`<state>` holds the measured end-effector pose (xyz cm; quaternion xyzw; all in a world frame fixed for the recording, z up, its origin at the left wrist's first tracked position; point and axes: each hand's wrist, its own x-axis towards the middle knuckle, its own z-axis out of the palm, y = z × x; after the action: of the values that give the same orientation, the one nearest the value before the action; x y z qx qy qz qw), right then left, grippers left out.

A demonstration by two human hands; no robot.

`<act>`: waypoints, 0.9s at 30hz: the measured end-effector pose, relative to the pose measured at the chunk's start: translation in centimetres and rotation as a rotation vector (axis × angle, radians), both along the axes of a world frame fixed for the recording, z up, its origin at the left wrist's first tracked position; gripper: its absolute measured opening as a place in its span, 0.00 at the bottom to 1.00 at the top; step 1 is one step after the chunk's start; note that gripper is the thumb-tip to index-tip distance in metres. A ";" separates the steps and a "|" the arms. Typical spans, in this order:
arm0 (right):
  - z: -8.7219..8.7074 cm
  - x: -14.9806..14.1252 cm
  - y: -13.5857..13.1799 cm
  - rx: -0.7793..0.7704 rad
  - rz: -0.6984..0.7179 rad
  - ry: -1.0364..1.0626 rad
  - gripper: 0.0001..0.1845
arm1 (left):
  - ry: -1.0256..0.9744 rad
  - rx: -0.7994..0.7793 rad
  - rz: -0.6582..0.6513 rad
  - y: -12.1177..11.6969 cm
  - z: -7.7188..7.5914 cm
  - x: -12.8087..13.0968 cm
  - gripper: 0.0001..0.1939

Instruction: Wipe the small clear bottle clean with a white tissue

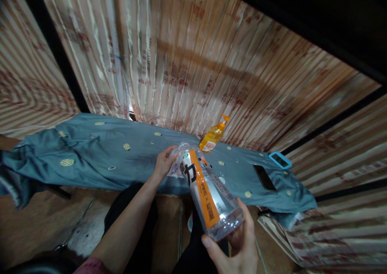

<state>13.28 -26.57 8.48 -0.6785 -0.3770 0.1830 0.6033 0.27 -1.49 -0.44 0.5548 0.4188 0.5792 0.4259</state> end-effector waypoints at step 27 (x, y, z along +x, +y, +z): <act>-0.6 0.3 0.1 -0.018 0.003 0.025 0.54 | 0.043 -0.011 0.014 -0.2 0.1 -0.2 0.16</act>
<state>13.60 -26.47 7.85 -0.6811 -0.3687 0.1956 0.6016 0.10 -1.70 -0.32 0.5618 0.4348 0.5679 0.4157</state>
